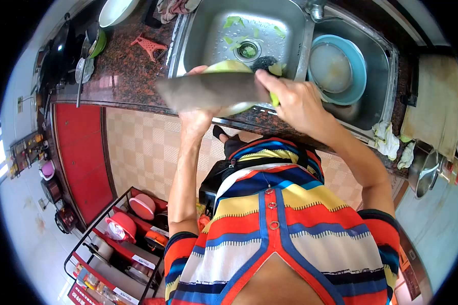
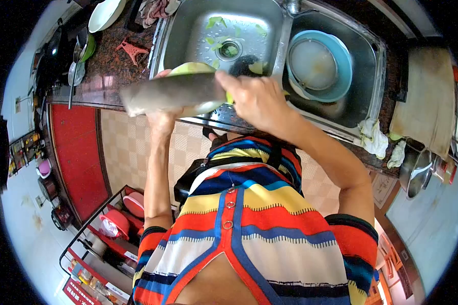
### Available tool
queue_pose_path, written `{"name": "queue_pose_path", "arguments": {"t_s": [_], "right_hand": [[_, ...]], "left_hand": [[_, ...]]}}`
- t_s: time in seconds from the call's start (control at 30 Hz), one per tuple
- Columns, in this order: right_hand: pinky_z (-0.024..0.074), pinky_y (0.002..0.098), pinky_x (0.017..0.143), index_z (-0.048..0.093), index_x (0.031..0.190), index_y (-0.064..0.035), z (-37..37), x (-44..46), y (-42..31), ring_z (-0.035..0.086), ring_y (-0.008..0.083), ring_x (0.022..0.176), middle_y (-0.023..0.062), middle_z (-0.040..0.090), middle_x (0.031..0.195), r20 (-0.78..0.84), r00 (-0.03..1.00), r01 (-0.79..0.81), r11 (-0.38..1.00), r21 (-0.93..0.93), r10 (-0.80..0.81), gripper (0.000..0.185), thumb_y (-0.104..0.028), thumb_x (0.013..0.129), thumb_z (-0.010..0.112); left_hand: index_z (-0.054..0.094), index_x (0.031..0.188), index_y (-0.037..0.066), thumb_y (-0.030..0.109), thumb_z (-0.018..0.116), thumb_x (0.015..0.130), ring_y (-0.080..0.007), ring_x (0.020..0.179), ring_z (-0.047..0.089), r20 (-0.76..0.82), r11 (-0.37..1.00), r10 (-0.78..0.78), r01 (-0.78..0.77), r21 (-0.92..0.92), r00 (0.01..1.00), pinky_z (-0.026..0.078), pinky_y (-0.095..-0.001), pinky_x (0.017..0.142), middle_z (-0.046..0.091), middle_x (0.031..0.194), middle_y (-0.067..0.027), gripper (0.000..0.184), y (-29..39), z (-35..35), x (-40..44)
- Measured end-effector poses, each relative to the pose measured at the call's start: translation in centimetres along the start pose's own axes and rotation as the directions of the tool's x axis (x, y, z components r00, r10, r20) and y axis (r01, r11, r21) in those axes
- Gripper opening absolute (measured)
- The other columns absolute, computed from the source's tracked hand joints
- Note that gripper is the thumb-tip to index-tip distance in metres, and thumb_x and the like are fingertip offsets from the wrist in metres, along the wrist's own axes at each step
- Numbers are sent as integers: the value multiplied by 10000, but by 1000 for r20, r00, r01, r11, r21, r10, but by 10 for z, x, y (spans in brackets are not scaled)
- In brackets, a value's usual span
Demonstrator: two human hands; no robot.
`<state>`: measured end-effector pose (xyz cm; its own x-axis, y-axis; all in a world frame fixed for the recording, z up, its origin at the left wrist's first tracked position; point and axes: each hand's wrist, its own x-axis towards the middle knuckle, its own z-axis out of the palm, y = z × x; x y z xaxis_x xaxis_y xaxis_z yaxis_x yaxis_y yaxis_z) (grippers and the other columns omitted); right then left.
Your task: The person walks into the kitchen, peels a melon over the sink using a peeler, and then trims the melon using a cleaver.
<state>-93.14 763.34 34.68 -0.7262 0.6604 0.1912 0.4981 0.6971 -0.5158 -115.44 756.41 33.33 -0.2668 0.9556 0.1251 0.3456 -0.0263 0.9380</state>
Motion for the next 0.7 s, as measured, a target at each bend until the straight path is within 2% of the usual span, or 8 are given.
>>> {"name": "queue_pose_path", "arguments": {"t_s": [0.03, 0.1, 0.13, 0.3, 0.37, 0.43, 0.53, 0.7], "right_hand": [[514, 392, 569, 555, 1213, -69, 12, 3, 19, 637, 309, 675, 152, 652, 828, 38, 995, -95, 995, -10, 95, 558, 10, 670, 658], [533, 390, 635, 588, 1159, -70, 11, 13, 44, 654, 321, 739, 176, 665, 873, 181, 926, -338, 941, -3, 333, 417, -18, 749, 642], [535, 385, 657, 589, 1154, -65, 12, 5, 43, 656, 320, 747, 167, 667, 885, 71, 952, -300, 954, 18, 298, 407, -24, 752, 642], [538, 370, 709, 585, 1151, -50, -16, 9, 25, 660, 316, 780, 146, 671, 925, -45, 937, -339, 932, 127, 347, 406, -21, 751, 648], [541, 363, 688, 596, 1153, -62, -17, 0, 17, 661, 308, 782, 150, 664, 971, -71, 993, -84, 990, 113, 92, 428, 1, 734, 652], [548, 353, 635, 583, 1182, -60, -16, -4, 1, 666, 274, 754, 152, 656, 1007, -81, 996, 29, 996, 89, -22, 527, 36, 672, 671], [541, 357, 603, 563, 1204, -46, -29, 0, -19, 662, 268, 735, 140, 664, 972, 48, 999, 1, 1000, 27, -3, 570, 57, 652, 660], [513, 375, 540, 577, 1169, -51, -5, 2, -2, 634, 304, 640, 145, 666, 857, -127, 992, 3, 999, 32, 1, 535, 47, 649, 652]], "left_hand": [[530, 1146, -2, 41, 686, 574, -169, 934, 586, 73, 944, -329, 326, 48, 942, 464, -285, 847, 617, 1014, -106, 594, 18, -8, 0], [550, 1115, -8, 15, 638, 540, -170, 915, 598, -36, 983, -134, 128, -135, 990, 473, -291, 832, 627, 984, -114, 582, 31, 7, -5], [556, 1110, -4, 9, 630, 540, -176, 892, 603, -58, 958, -144, 124, -257, 988, 480, -294, 815, 627, 951, -110, 575, 37, 11, -6], [553, 1104, -16, -16, 638, 535, -178, 875, 607, -91, 984, -152, 143, -102, 984, 484, -294, 810, 636, 929, -108, 575, 28, 5, 7], [554, 1107, -18, -7, 657, 532, -189, 864, 616, -84, 979, -194, 188, -80, 977, 490, -299, 804, 645, 928, -109, 584, 20, 1, 5], [543, 1141, -4, 55, 754, 603, -198, 945, 591, -94, 999, -31, 28, -35, 995, 478, -308, 833, 609, 1047, -122, 581, 13, 3, 5], [534, 1152, -3, 100, 775, 640, -196, 975, 573, -137, 994, -92, 82, -76, 986, 470, -311, 845, 588, 1087, -125, 575, 2, 10, 8], [572, 1080, -22, 46, 706, 593, -201, 900, 595, -86, 999, -1, 5, 40, 996, 479, -311, 804, 618, 978, -114, 510, 28, 6, 6]]}}
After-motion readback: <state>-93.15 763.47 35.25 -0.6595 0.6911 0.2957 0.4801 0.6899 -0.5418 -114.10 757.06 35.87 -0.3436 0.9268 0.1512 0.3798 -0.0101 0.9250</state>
